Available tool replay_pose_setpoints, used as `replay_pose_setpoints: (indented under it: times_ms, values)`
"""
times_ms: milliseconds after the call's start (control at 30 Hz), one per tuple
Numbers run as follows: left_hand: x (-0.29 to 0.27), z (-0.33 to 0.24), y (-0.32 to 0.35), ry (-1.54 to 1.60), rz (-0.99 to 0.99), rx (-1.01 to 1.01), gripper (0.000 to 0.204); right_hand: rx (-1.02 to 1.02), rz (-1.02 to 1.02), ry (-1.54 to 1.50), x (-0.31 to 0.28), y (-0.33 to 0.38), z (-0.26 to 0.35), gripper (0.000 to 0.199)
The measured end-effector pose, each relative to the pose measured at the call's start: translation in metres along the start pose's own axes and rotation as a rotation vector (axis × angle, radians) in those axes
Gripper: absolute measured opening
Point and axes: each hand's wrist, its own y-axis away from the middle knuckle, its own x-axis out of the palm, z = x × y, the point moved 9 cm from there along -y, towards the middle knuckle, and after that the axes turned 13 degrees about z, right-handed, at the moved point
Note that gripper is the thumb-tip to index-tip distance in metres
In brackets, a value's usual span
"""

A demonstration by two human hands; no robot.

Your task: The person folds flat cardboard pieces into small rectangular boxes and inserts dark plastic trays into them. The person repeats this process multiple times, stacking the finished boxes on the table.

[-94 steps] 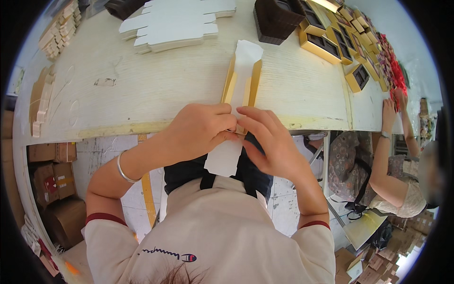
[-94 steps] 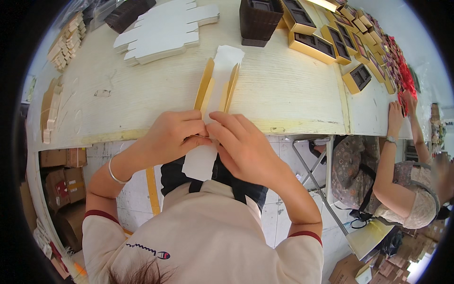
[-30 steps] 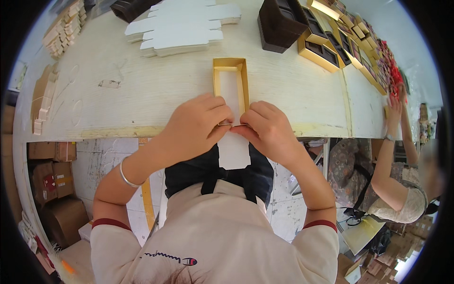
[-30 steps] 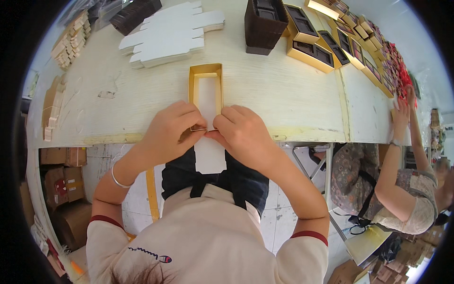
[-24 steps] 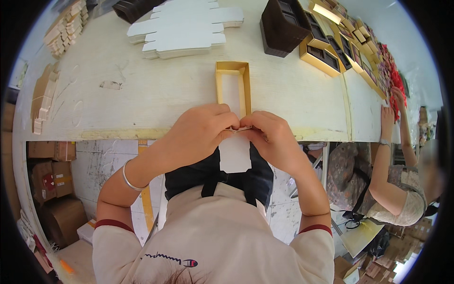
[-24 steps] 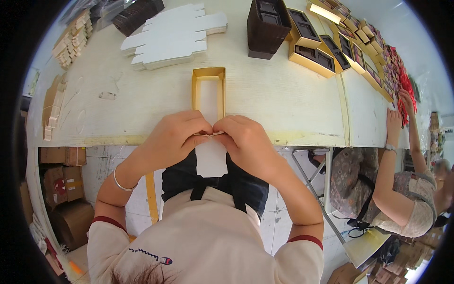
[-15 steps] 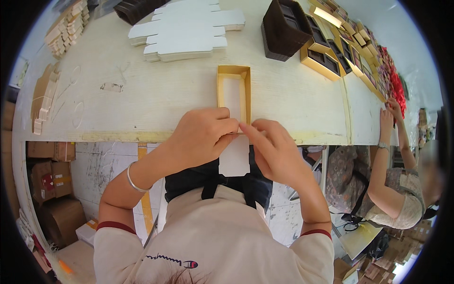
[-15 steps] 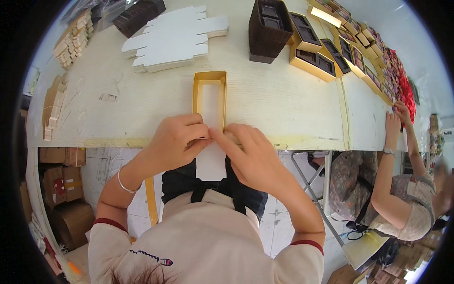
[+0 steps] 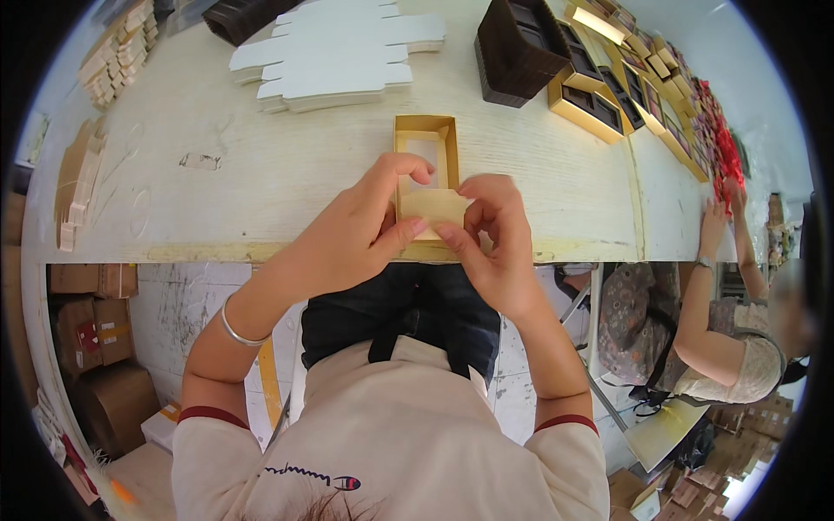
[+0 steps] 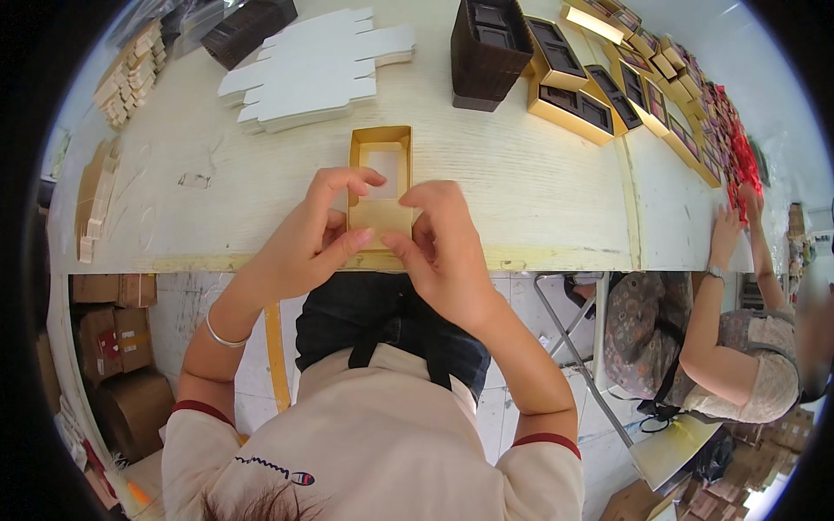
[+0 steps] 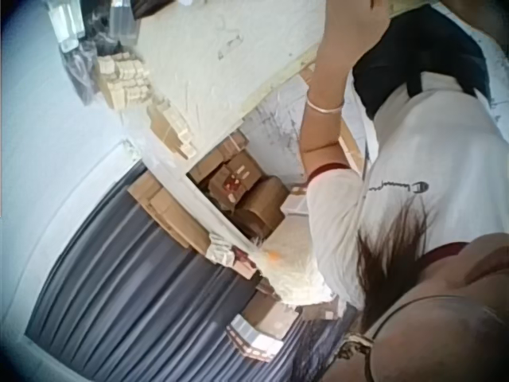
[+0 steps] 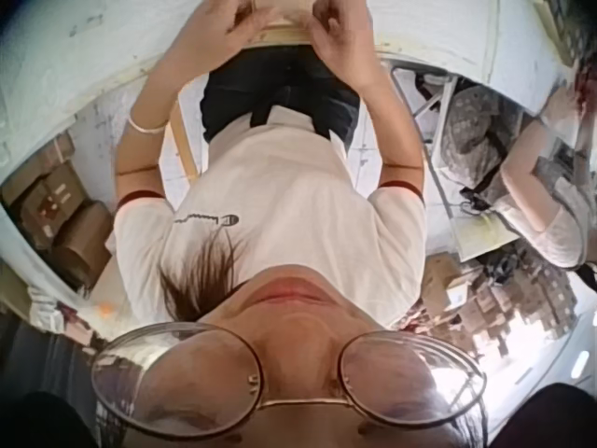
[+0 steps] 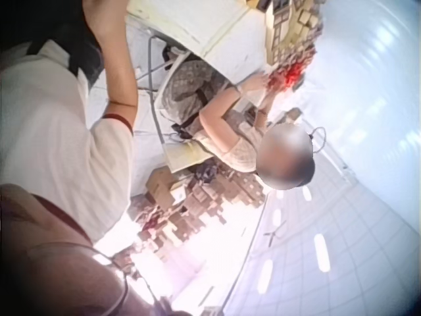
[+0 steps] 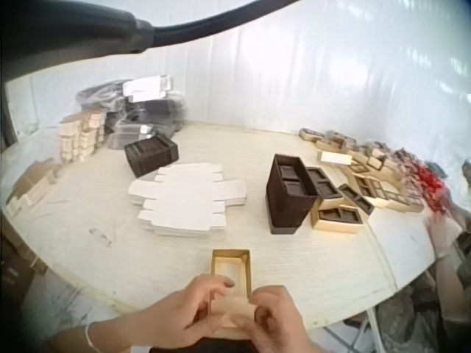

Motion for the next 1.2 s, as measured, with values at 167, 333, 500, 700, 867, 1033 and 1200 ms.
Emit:
replay_pose_setpoints:
  times_ms: [167,333,500,700,867,1033,1200]
  values:
    - [0.011,-0.024,0.013,-0.482,-0.251,0.307,0.012,-0.290,0.084,0.861,0.023,0.011,0.036,0.027]
    - [0.022,-0.021,0.013,-0.660,-0.239,0.215,0.008,-0.073,0.351,0.765,0.031,-0.002,0.017,0.015]
    - [0.016,-0.023,-0.001,-0.762,-0.040,0.013,0.014,0.108,0.625,0.575,0.032,-0.019,0.000,0.017]
    - [-0.014,-0.092,0.003,-1.046,-0.006,0.219,0.062,-0.099,0.761,0.482,0.013,-0.010,0.023,0.014]
    - [-0.018,-0.036,-0.021,-0.875,0.294,0.109,0.065,-0.210,0.405,0.570,-0.023,-0.027,0.062,0.035]
    - [-0.009,-0.022,0.004,-0.791,-0.084,0.153,0.064,-0.299,-0.115,0.961,-0.091,-0.084,0.081,0.028]
    - [-0.008,-0.014,0.009,-0.682,-0.246,0.206,0.066,-0.153,0.236,1.198,-0.100,-0.125,0.033,0.007]
